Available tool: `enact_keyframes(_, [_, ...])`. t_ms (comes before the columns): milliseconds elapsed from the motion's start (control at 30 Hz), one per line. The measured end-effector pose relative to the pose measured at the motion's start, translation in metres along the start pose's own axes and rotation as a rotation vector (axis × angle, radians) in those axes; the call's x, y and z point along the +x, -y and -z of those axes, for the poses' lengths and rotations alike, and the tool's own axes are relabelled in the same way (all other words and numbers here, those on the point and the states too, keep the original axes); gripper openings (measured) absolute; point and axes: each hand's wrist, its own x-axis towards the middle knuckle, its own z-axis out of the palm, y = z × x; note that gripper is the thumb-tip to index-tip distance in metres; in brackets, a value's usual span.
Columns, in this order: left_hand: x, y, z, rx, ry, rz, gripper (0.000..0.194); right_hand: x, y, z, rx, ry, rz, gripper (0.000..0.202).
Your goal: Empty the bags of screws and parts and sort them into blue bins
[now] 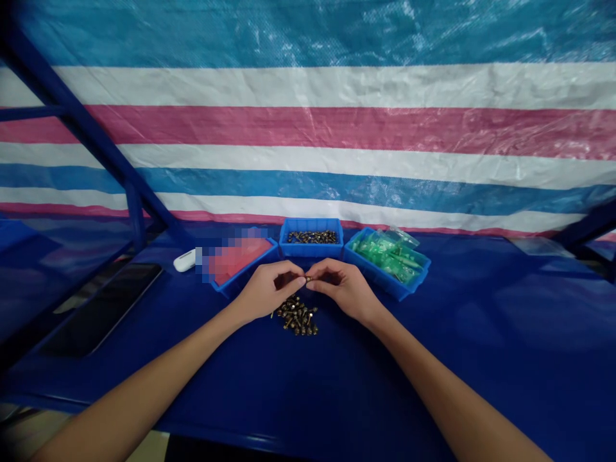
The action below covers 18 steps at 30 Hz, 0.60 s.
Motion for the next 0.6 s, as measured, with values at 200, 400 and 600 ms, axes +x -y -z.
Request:
enact_keyframes(200, [0.0021, 0.0021, 0.0003, 0.005, -0.026, -0.015, 0.014, 0.0010, -0.0029, -0.0003, -0.013, -0.034, -0.002, 0.018])
enact_keyframes(400, [0.0036, 0.0027, 0.0022, 0.014, -0.052, -0.036, 0.010, 0.0013, -0.0046, -0.0005, -0.062, -0.068, -0.005, 0.021])
enact_keyframes(600, [0.0028, 0.0005, 0.0019, 0.013, -0.065, -0.040, 0.012, 0.0000, -0.0031, -0.0003, -0.170, -0.057, -0.044, 0.034])
